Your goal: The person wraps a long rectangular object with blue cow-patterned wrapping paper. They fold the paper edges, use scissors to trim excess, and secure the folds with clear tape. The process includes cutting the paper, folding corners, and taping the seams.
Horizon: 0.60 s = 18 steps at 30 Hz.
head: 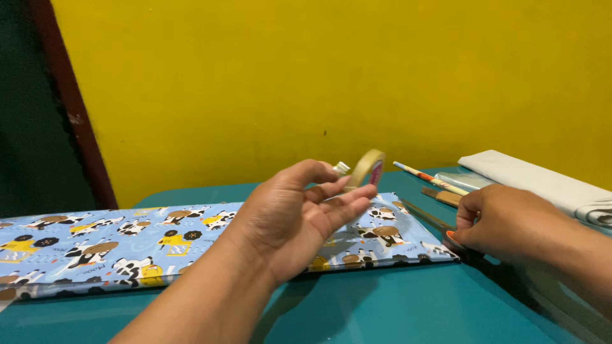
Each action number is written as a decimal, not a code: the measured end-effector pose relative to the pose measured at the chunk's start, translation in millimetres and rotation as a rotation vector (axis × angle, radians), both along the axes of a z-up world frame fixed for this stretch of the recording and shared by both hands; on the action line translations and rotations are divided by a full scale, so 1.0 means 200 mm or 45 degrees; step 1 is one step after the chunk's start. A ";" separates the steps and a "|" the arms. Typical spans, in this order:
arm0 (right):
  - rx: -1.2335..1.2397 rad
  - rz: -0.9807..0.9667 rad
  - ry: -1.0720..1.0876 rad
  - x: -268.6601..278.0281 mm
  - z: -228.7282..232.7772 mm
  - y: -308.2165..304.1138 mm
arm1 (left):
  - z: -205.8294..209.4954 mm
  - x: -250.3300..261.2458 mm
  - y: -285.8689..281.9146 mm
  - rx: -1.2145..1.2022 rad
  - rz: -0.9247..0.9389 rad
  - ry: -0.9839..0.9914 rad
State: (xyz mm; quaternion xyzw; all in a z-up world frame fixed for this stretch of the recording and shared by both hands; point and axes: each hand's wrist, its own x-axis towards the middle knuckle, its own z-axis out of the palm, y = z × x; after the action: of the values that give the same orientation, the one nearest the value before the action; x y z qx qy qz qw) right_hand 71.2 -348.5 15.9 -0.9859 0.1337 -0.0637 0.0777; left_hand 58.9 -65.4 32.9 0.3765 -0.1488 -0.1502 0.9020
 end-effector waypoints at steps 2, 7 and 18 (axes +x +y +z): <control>-0.018 0.044 0.031 -0.02 0.03 0.00 | -0.01 -0.01 -0.05 0.007 -0.071 -0.066; 0.662 0.062 -0.119 -0.08 0.08 0.01 | -0.05 -0.02 -0.16 0.171 -0.059 -0.194; 1.873 -0.073 -0.313 0.02 0.05 0.07 | -0.09 -0.08 -0.18 0.417 -0.018 -0.221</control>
State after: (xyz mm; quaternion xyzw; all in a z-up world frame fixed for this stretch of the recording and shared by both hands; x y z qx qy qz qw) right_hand 74.8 -334.2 25.9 -0.6613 0.1579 -0.0696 0.7300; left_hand 43.5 -101.6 14.8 0.5288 -0.2022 -0.1458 0.8113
